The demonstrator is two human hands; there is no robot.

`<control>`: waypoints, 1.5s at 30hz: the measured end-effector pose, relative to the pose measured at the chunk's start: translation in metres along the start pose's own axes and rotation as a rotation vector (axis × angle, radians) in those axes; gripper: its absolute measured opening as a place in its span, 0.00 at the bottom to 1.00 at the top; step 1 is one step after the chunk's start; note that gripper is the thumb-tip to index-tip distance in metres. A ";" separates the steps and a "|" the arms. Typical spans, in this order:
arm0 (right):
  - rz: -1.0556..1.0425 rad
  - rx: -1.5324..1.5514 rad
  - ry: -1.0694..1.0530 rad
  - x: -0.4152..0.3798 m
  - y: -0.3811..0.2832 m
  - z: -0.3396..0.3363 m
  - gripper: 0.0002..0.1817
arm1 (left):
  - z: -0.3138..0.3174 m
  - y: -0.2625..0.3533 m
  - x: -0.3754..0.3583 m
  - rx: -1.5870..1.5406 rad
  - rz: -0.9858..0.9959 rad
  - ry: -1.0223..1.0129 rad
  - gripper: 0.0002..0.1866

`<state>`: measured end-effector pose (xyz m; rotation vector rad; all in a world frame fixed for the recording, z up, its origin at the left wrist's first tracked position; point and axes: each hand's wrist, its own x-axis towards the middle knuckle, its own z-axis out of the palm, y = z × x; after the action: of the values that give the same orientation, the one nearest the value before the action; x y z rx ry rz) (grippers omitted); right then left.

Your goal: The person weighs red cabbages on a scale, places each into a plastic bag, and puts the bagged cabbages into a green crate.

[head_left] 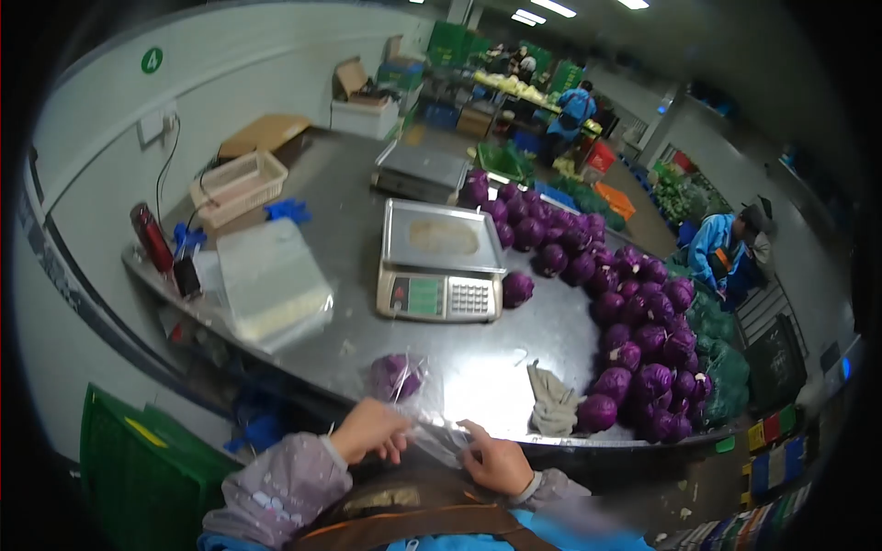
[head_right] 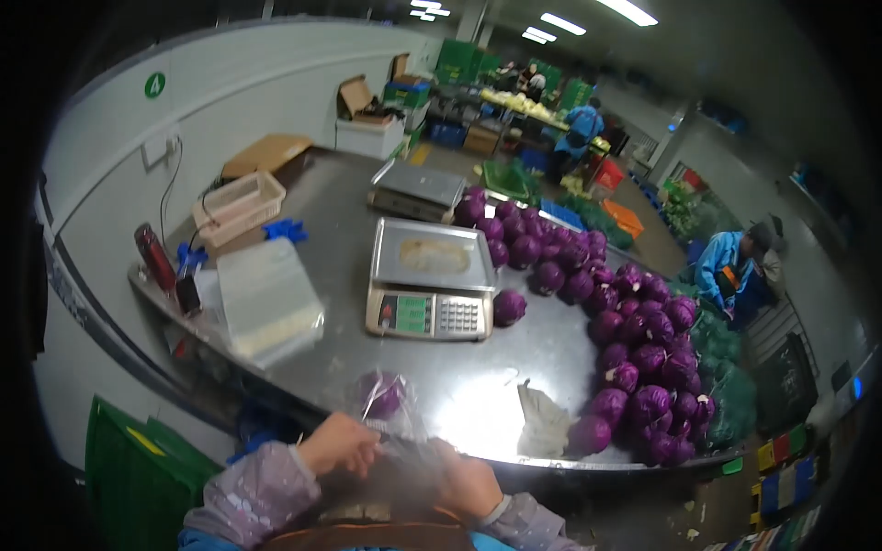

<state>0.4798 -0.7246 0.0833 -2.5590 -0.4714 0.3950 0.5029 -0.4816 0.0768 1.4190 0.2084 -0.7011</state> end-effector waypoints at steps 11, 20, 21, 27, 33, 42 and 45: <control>-0.405 0.385 -0.203 0.040 -0.068 0.010 0.13 | 0.009 -0.009 -0.055 0.361 0.126 0.151 0.08; -0.226 0.780 -0.201 0.073 -0.044 -0.002 0.13 | -0.028 -0.040 0.064 1.275 0.743 0.150 0.16; -0.196 0.989 -0.281 0.064 -0.031 -0.050 0.10 | -0.042 -0.048 0.076 1.039 0.683 0.002 0.13; 0.213 0.667 -0.298 -0.025 0.155 -0.065 0.25 | -0.077 -0.040 0.058 0.488 0.476 -0.178 0.16; -0.177 0.613 0.130 0.072 0.083 0.012 0.43 | -0.078 -0.017 0.067 0.328 0.407 -0.312 0.17; 0.306 1.491 -0.060 0.220 0.053 0.016 0.27 | -0.087 0.050 0.125 -0.055 0.343 0.349 0.28; 0.589 1.423 -0.020 0.202 0.075 0.071 0.29 | -0.080 -0.007 0.130 0.042 0.144 0.627 0.29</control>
<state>0.6546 -0.6753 -0.0525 -1.2218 0.4753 0.6377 0.6222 -0.4477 -0.0121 1.6442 0.5746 -0.1245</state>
